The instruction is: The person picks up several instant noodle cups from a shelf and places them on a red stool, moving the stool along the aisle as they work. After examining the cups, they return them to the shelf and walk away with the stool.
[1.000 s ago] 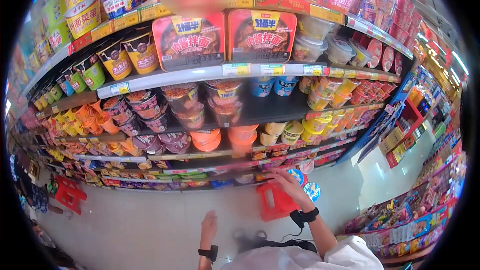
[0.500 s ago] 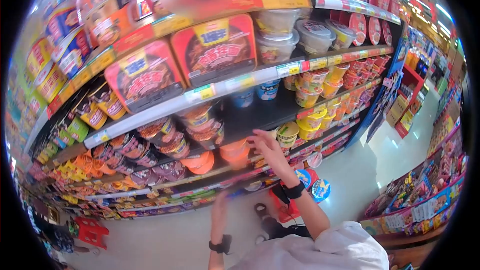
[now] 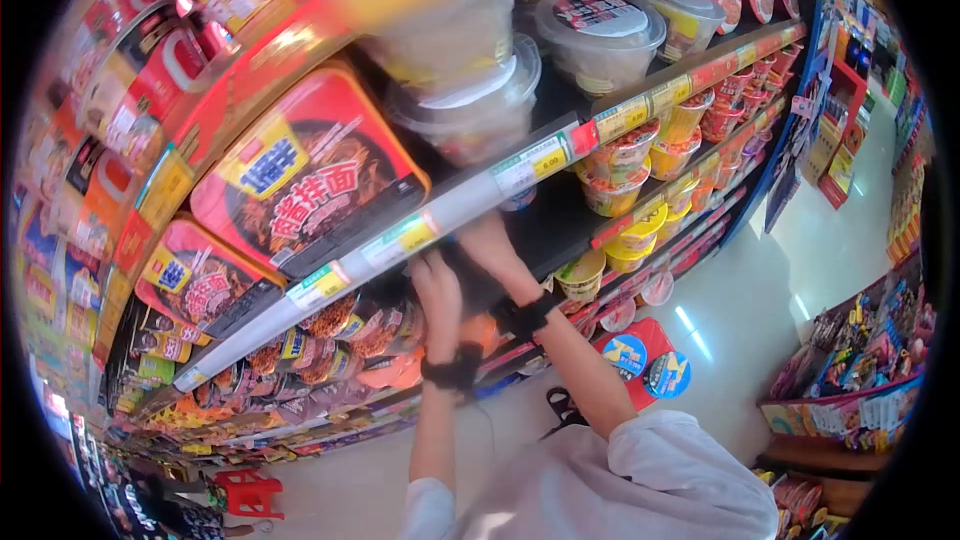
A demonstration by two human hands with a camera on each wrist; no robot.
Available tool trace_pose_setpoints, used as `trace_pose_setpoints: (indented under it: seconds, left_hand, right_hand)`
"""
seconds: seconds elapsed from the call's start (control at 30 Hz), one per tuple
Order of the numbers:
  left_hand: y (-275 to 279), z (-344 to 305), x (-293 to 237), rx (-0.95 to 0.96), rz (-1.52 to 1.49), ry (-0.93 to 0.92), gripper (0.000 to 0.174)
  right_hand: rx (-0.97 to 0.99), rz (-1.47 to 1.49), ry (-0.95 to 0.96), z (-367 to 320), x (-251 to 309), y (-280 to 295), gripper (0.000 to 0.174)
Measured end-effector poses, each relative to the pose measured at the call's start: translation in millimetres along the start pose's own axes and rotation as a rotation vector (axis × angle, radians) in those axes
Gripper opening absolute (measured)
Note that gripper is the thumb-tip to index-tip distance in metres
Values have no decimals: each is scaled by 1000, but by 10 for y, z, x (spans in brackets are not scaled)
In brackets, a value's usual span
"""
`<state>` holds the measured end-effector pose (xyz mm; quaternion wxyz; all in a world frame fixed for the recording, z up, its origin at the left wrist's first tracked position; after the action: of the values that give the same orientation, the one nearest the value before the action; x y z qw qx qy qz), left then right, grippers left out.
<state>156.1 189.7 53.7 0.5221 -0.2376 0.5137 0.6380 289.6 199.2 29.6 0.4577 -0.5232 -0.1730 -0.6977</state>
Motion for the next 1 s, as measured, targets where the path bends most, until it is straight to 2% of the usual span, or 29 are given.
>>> trace_pose_setpoints:
  seconds: [0.03, 0.17, 0.23, 0.27, 0.37, 0.4, 0.47, 0.57, 0.63, 0.67, 0.7, 0.77, 0.8, 0.9, 0.93, 1.0]
  left_hand:
    - [-37, 152, 3, -7, 4, 62, 44]
    - [-282, 495, 252, 34, 98, 55, 44]
    - [-334, 547, 316, 41, 103, 72, 43]
    - [-312, 506, 241, 29, 98, 58, 42]
    - [-240, 312, 110, -51, 110, 33, 40]
    - [-199, 184, -114, -21, 47, 10, 40]
    - [-180, 48, -107, -57, 66, -32, 43]
    - [-150, -9, 16, -163, 56, -66, 49]
    - [-105, 50, 90, -225, -4, -41, 49]
    - [-89, 73, 156, -190, -58, -2, 49]
    - [-74, 61, 181, -162, 48, 10, 49]
    - [1, 26, 201, -105, 265, 27, 49]
    - [21, -7, 174, -130, 275, -20, 51]
    - [96, -208, -126, -107, 226, 24, 56]
    - [113, -261, -143, -63, 234, 51, 62]
    - [145, -372, -215, -59, 132, 14, 64]
  right_hand:
    - [-6, 1, 20, 103, -101, -36, 45]
    - [99, -118, 3, 277, -369, -148, 43]
    - [102, -118, -43, 284, -309, -123, 44]
    - [99, -63, 41, 268, -228, -114, 40]
    - [107, 166, -14, 52, 191, -38, 39]
    - [34, 126, -7, -61, 300, 12, 40]
    - [-108, 45, 10, -238, 423, 90, 41]
    - [-183, 2, 14, -239, 340, 115, 44]
    - [-112, 15, -22, -175, 296, 115, 45]
    - [-67, 47, -44, -138, 300, 111, 45]
    - [-20, 82, -64, -125, 311, 90, 45]
    - [-85, 46, -86, -220, 367, 111, 47]
    - [-103, 35, -83, -247, 382, 119, 47]
    - [-140, 73, -95, -369, 476, 144, 49]
    - [-149, 97, -104, -428, 496, 145, 50]
    - [-172, 100, -80, -540, 459, 158, 50]
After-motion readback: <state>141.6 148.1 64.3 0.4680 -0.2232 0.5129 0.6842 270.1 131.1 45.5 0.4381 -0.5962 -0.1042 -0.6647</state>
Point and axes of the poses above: each hand's wrist, its own z-axis towards the middle knuckle, its own y-axis out of the back of the hand, x = y × z, the point moved 5 cm from there along z, towards the middle knuckle, and after that the axes turned 12 degrees about z, right-handed, at the moved point
